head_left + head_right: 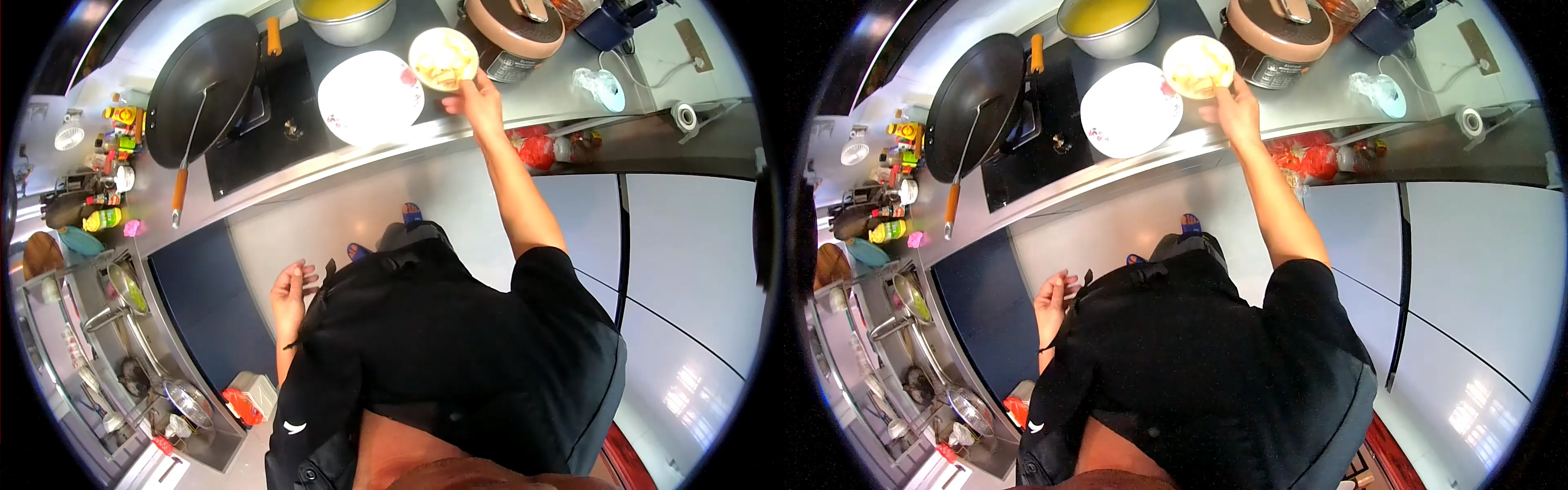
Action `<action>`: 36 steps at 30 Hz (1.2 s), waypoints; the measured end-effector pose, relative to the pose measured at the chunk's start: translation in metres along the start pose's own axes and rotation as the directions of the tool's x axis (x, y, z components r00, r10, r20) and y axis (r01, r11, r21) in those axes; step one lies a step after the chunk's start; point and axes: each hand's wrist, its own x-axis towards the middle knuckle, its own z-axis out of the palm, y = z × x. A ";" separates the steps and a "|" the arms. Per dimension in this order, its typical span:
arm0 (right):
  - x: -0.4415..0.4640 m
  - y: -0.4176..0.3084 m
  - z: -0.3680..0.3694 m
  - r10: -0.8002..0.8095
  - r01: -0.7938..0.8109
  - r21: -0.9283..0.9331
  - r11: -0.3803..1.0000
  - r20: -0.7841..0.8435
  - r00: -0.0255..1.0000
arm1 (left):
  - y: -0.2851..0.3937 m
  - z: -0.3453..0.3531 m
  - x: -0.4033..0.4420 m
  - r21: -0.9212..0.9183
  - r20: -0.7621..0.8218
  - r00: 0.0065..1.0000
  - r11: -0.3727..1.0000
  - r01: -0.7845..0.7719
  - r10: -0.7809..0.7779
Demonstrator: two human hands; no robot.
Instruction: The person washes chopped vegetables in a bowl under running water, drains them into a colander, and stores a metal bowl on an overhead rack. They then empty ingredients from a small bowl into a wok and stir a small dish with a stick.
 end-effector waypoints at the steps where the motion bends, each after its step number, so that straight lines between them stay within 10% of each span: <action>1: -0.014 -0.006 0.005 -0.058 0.061 -0.060 0.996 0.042 0.997 | 0.008 0.001 0.002 -0.015 0.055 0.998 1.000 -0.027 0.028; 7: -0.119 -0.019 0.071 0.043 0.004 -0.119 0.993 0.389 0.920 | 0.051 -0.012 0.017 -0.360 0.340 0.932 0.933 0.007 0.124; 13: -0.206 0.010 0.161 0.369 -0.217 -0.298 0.930 0.733 0.571 | 0.069 -0.040 0.016 -0.728 0.455 0.834 0.670 0.146 0.313; 24: -0.289 0.027 0.272 0.485 0.001 -0.498 0.867 0.845 0.226 | -0.016 -0.142 -0.002 -0.883 0.281 0.879 0.463 0.079 0.385; 36: -0.215 0.028 0.358 0.389 -0.455 -0.142 0.879 0.766 0.512 | 0.016 -0.225 0.003 -0.931 -0.007 0.890 0.323 -0.172 0.455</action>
